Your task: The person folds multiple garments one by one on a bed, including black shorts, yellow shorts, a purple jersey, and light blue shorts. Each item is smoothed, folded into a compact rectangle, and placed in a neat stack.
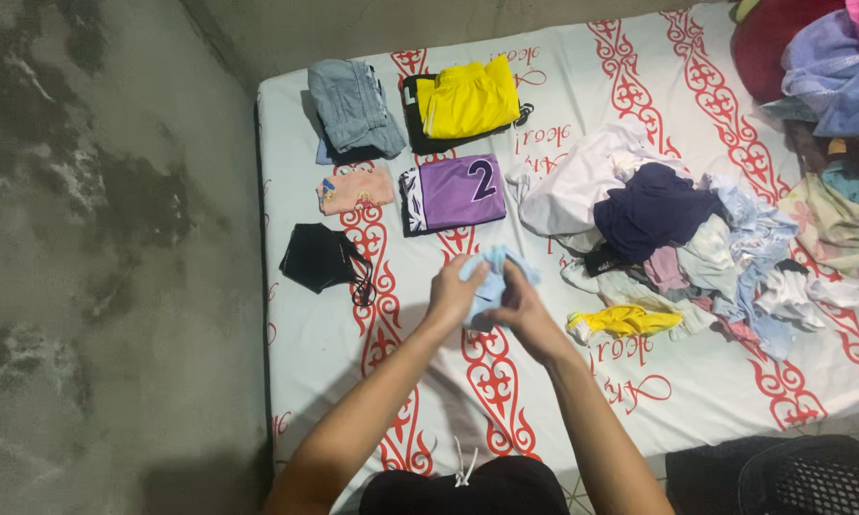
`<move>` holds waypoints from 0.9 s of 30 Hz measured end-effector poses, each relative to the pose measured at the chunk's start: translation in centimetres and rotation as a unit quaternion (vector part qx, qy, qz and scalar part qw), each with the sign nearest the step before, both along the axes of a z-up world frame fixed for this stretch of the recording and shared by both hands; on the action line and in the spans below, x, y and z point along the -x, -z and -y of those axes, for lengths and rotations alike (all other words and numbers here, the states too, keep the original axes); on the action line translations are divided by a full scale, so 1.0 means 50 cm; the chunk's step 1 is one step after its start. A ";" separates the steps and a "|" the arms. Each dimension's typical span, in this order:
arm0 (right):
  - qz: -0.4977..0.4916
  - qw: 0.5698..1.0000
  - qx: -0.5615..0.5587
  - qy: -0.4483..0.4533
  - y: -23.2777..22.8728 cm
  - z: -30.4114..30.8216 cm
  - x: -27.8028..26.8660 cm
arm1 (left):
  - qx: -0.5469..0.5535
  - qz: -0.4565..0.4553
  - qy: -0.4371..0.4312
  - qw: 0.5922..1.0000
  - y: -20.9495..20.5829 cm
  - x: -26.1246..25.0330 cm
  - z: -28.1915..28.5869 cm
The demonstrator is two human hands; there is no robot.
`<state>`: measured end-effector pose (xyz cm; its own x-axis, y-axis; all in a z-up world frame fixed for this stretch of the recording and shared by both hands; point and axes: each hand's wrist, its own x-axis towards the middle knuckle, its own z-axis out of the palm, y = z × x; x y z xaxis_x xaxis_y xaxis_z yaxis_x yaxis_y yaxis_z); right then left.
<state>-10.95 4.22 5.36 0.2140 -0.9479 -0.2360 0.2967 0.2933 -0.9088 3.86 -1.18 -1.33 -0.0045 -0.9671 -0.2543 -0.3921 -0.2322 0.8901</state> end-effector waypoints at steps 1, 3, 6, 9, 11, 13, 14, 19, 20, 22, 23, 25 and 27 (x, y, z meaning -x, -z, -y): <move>-0.037 0.999 -0.027 0.002 -0.004 -0.006 -0.005 | 0.007 -0.031 -0.018 0.999 -0.002 -0.006 0.002; -0.094 0.995 0.032 -0.018 0.006 -0.016 -0.007 | 0.021 -0.093 -0.052 0.994 0.006 -0.020 0.010; -0.098 0.993 0.044 0.049 0.049 0.004 0.017 | 0.078 -0.167 -0.051 0.982 0.041 -0.063 0.036; 0.013 0.987 -0.005 0.161 0.100 0.026 0.088 | 0.053 -0.009 -0.119 0.991 0.087 -0.137 0.074; 0.105 0.974 -0.043 0.194 0.118 0.036 0.142 | 0.007 0.111 -0.142 0.984 0.113 -0.193 0.087; 0.190 0.961 -0.075 0.186 0.117 0.058 0.169 | 0.052 0.145 -0.147 0.977 0.131 -0.213 0.084; 0.200 0.958 -0.093 0.183 0.113 0.062 0.171 | 0.073 0.162 -0.147 0.973 0.138 -0.212 0.074; 0.106 0.980 -0.124 0.116 0.053 0.057 0.071 | 0.239 0.016 0.088 0.967 0.142 -0.092 0.011; 0.071 0.990 -0.094 0.076 0.035 0.053 0.043 | 0.237 0.009 0.114 0.965 0.138 -0.065 -0.001; 0.000 0.999 -0.033 -0.005 -0.002 0.042 -0.002 | 0.206 0.003 0.135 0.969 0.133 -0.024 -0.015; -0.046 0.999 -0.022 -0.009 -0.020 0.037 -0.015 | 0.176 0.005 0.129 0.976 0.136 -0.009 -0.019; -0.140 0.990 0.000 -0.015 -0.049 0.026 -0.027 | 0.125 -0.010 0.087 0.988 0.155 0.005 -0.021; -0.138 0.990 0.021 -0.030 -0.069 0.017 -0.019 | 0.084 -0.041 0.016 0.996 0.182 0.006 -0.016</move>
